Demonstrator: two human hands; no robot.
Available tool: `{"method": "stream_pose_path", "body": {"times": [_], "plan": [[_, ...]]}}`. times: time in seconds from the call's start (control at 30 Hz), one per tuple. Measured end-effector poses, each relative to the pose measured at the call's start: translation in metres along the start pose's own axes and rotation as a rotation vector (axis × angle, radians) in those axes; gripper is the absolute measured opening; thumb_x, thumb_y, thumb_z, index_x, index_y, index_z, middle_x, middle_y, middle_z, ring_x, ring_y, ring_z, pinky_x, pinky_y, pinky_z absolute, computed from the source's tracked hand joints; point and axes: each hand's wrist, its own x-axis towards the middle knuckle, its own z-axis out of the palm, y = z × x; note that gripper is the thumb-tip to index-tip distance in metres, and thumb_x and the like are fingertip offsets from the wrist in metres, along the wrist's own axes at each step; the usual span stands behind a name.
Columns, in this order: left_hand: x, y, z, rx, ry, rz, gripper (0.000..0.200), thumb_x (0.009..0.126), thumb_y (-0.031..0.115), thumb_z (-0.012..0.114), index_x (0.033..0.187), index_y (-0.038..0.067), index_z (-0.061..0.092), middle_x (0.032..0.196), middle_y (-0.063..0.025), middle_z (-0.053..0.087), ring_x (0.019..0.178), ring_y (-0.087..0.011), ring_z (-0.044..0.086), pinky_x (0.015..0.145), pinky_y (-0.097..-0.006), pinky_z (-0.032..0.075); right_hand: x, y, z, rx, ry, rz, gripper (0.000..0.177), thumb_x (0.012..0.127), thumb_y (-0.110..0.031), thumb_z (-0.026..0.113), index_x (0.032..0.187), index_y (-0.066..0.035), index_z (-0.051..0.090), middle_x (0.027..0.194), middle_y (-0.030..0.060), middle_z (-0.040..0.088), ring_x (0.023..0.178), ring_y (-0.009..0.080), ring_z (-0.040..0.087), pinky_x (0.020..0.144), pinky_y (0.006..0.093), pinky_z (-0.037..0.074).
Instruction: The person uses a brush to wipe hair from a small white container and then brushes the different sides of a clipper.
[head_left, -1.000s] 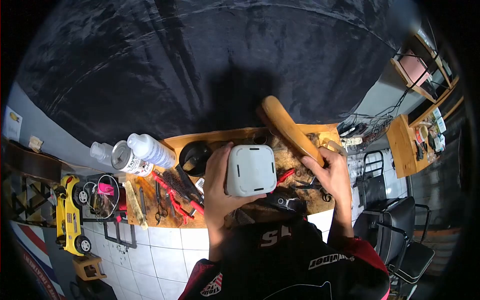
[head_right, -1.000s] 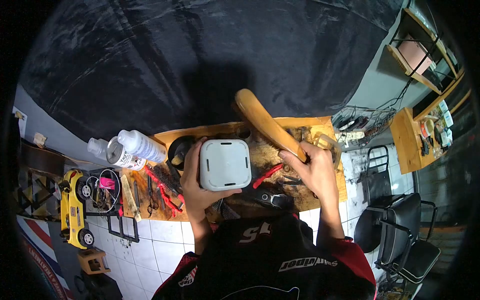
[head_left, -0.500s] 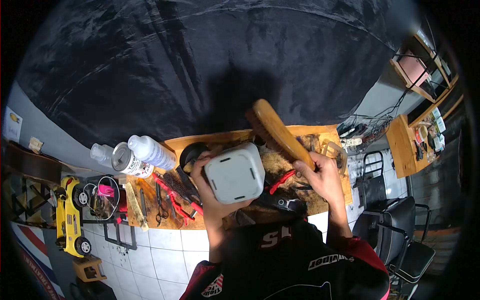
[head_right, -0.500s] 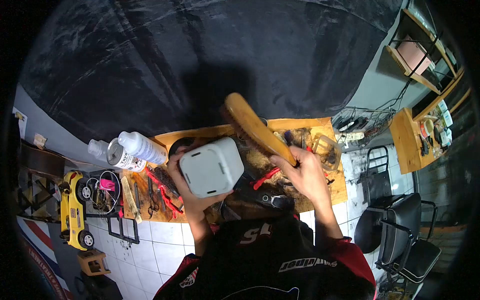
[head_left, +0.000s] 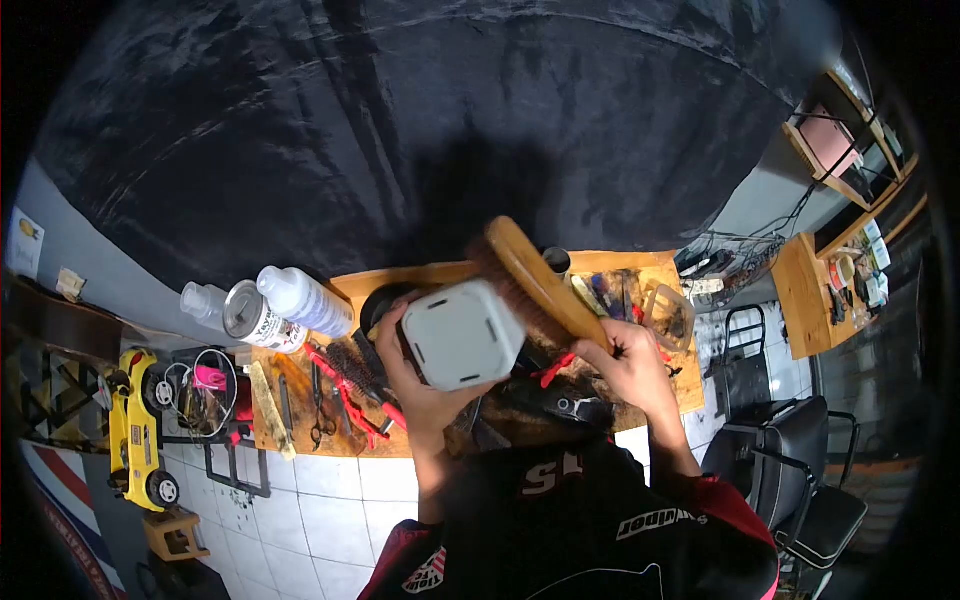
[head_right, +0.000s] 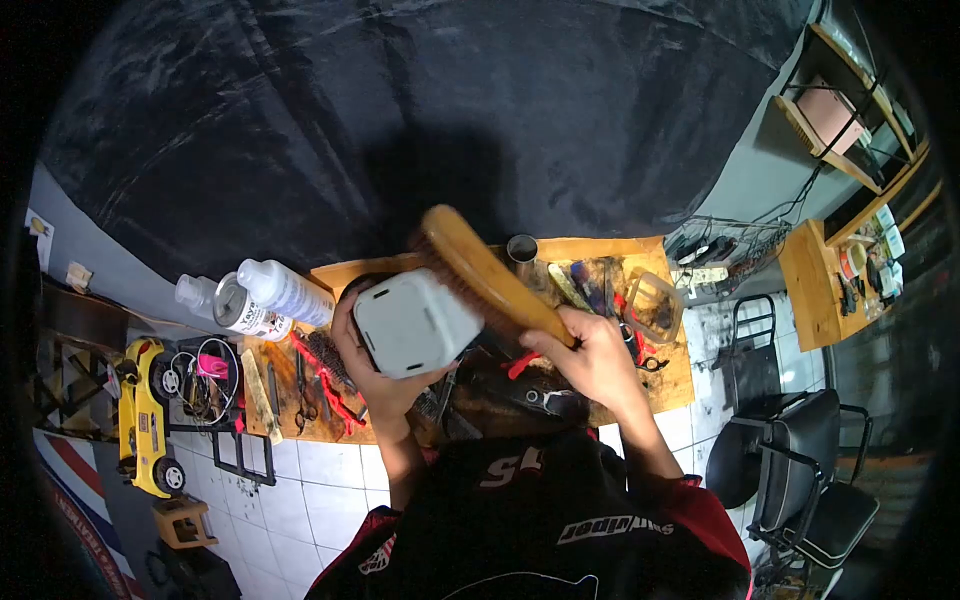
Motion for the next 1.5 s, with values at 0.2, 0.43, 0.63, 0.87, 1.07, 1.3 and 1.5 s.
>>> {"method": "stream_pose_path", "body": {"times": [0.2,0.43,0.63,0.87,1.07,1.3,1.5], "plan": [[0.000,0.005,0.009,-0.190,0.077,-0.047,0.115,0.051,0.024,0.094,0.141,0.003,0.026,0.134,-0.0155,0.041,0.123,-0.0294,0.045,0.103,-0.0413,0.040,-0.002,0.013,0.003,0.164,0.108,-0.001,0.019,0.084,-0.016,0.071,0.084,0.002,0.064,0.058,0.0041,0.050,0.055,0.0077,0.041,0.049,0.0285,0.035],[0.006,0.017,0.003,0.272,-0.153,0.144,0.111,0.049,0.019,0.093,0.138,0.003,0.029,0.138,-0.0145,0.033,0.127,-0.0277,0.039,0.106,-0.0427,0.037,-0.016,-0.027,-0.014,-0.061,-0.216,-0.271,0.041,0.073,-0.035,0.081,0.085,0.001,0.066,0.064,0.0178,0.061,0.060,0.0336,0.063,0.055,0.0362,0.046],[-0.006,0.001,0.002,-0.028,-0.048,0.024,0.109,0.059,0.022,0.086,0.141,0.004,0.017,0.138,-0.0162,0.030,0.128,-0.0289,0.038,0.106,-0.0406,0.035,-0.006,-0.013,-0.013,-0.053,0.124,0.022,0.026,0.078,-0.020,0.077,0.084,0.003,0.064,0.058,0.0134,0.054,0.050,0.0145,0.047,0.051,0.0317,0.040],[-0.005,0.006,0.013,-0.096,0.199,-0.164,0.099,0.073,0.035,0.074,0.145,0.007,0.012,0.138,-0.0189,0.032,0.125,-0.0296,0.042,0.103,-0.0409,0.038,-0.019,-0.004,-0.004,-0.002,-0.022,-0.246,0.036,0.072,-0.030,0.083,0.087,-0.001,0.066,0.064,0.0118,0.061,0.055,0.0207,0.062,0.053,0.0317,0.046],[-0.015,0.003,0.012,-0.137,0.145,-0.159,0.086,0.078,0.041,0.075,0.142,0.012,0.026,0.135,-0.0132,0.033,0.126,-0.0267,0.037,0.103,-0.0436,0.034,-0.011,-0.009,0.013,0.016,0.013,-0.171,0.037,0.067,-0.021,0.086,0.082,0.004,0.063,0.067,0.0147,0.059,0.058,0.0229,0.058,0.056,0.0308,0.044],[-0.001,0.008,0.024,-0.728,0.226,-0.283,0.060,0.096,0.049,0.043,0.142,0.016,0.024,0.138,-0.0080,0.037,0.128,-0.0229,0.039,0.107,-0.0399,0.032,-0.008,-0.010,-0.003,-0.081,0.080,-0.099,0.037,0.072,-0.026,0.084,0.080,0.003,0.062,0.063,0.0142,0.060,0.050,0.0157,0.055,0.048,0.0312,0.043],[-0.013,-0.022,0.019,-0.606,0.196,-0.387,0.049,0.098,0.040,0.043,0.139,0.017,0.028,0.134,-0.0075,0.044,0.125,-0.0215,0.044,0.105,-0.0360,0.037,-0.011,-0.010,0.010,-0.120,-0.100,-0.370,0.041,0.071,-0.036,0.083,0.083,-0.001,0.067,0.064,0.0138,0.062,0.054,0.0290,0.062,0.052,0.0331,0.048]]}}
